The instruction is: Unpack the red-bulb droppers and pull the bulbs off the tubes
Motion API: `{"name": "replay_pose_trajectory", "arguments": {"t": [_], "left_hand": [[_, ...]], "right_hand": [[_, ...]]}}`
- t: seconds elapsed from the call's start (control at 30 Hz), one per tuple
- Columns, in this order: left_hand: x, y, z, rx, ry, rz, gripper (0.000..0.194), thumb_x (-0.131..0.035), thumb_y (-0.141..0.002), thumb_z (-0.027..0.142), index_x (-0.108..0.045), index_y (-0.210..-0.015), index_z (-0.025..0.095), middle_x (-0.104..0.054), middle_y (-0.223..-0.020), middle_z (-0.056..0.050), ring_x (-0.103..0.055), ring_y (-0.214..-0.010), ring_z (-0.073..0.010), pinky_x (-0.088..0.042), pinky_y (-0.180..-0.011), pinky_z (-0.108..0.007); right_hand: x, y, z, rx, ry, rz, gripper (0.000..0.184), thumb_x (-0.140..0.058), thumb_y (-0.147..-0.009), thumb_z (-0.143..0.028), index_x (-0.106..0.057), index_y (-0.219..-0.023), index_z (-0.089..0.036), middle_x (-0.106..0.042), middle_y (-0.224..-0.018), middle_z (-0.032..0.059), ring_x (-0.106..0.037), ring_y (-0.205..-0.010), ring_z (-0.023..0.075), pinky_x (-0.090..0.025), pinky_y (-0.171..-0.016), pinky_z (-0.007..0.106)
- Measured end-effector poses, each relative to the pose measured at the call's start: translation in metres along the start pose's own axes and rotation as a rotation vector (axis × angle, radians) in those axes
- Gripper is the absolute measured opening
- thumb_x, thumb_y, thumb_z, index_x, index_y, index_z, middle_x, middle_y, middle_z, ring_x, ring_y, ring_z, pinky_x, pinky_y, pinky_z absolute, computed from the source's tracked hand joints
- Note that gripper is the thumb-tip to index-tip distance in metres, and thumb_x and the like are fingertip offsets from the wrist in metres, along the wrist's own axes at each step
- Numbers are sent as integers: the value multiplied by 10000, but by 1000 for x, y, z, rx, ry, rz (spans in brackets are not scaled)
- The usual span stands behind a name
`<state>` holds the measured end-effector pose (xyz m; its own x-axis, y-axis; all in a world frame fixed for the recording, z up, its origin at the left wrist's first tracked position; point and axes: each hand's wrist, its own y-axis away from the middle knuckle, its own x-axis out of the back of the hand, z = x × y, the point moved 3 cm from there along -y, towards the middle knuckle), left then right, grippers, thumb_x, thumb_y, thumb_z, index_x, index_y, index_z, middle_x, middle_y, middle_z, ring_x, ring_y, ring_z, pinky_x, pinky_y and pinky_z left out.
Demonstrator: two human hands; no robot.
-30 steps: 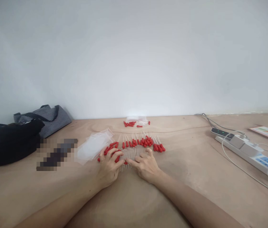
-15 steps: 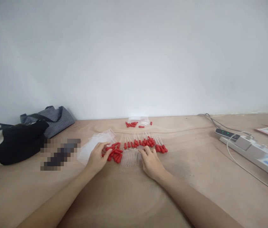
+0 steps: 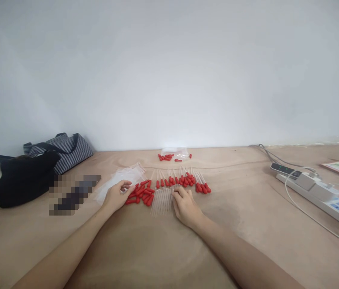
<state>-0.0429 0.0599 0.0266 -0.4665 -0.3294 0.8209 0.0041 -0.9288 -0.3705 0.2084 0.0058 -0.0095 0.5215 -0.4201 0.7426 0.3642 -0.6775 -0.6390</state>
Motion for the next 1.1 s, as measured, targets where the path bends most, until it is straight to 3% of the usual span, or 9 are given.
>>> {"name": "replay_pose_trajectory", "arguments": {"t": [0.23,0.47,0.77,0.97,1.03,1.1], "left_hand": [[5,-2,16,-119,-174,113,223,-492,-742,378,-631,-800,214,-630,-866,-52,-527,-848,-235,-390,-719,-349],[-12,-24,55,-180,-355,-1,221,-514,-683,382,-658,-617,229,-590,-926,-72,-462,-939,-270,-324,-776,-417],[-32,-41,68,-128,-481,-64,269,-524,-635,350,-644,-657,110,-598,-858,-186,-467,-922,-331,-328,-748,-430],[-17,-32,76,-121,-460,-36,239,-486,-694,308,-633,-613,137,-602,-880,-162,-472,-916,-322,-334,-729,-433],[-8,-19,80,-187,-425,7,248,-473,-729,302,-626,-594,162,-595,-939,-132,-463,-946,-300,-326,-750,-430],[-1,-1,86,-367,-350,105,212,-487,-745,270,-621,-610,176,-593,-976,-102,-470,-951,-270,-314,-770,-428]], "right_hand": [[9,-1,-8,10,-56,-87,236,-434,-842,-297,-544,-999,-159,-557,-987,100,-513,-925,181,-357,-778,340],[19,-1,-1,-72,-77,-30,236,-394,-863,-303,-565,-969,-180,-562,-993,84,-503,-933,177,-295,-809,371],[26,1,18,-155,-32,86,241,-383,-863,-300,-604,-874,-202,-579,-910,55,-507,-897,167,-264,-799,374],[27,1,16,-151,22,136,221,-409,-845,-301,-603,-892,-205,-579,-924,58,-510,-912,180,-268,-811,378],[31,2,14,-161,80,179,226,-430,-831,-301,-592,-958,-206,-574,-971,70,-500,-944,197,-264,-828,387],[35,1,10,-155,162,227,296,-452,-817,-311,-550,-1077,-208,-549,-1073,93,-464,-1022,230,-256,-854,400]]}}
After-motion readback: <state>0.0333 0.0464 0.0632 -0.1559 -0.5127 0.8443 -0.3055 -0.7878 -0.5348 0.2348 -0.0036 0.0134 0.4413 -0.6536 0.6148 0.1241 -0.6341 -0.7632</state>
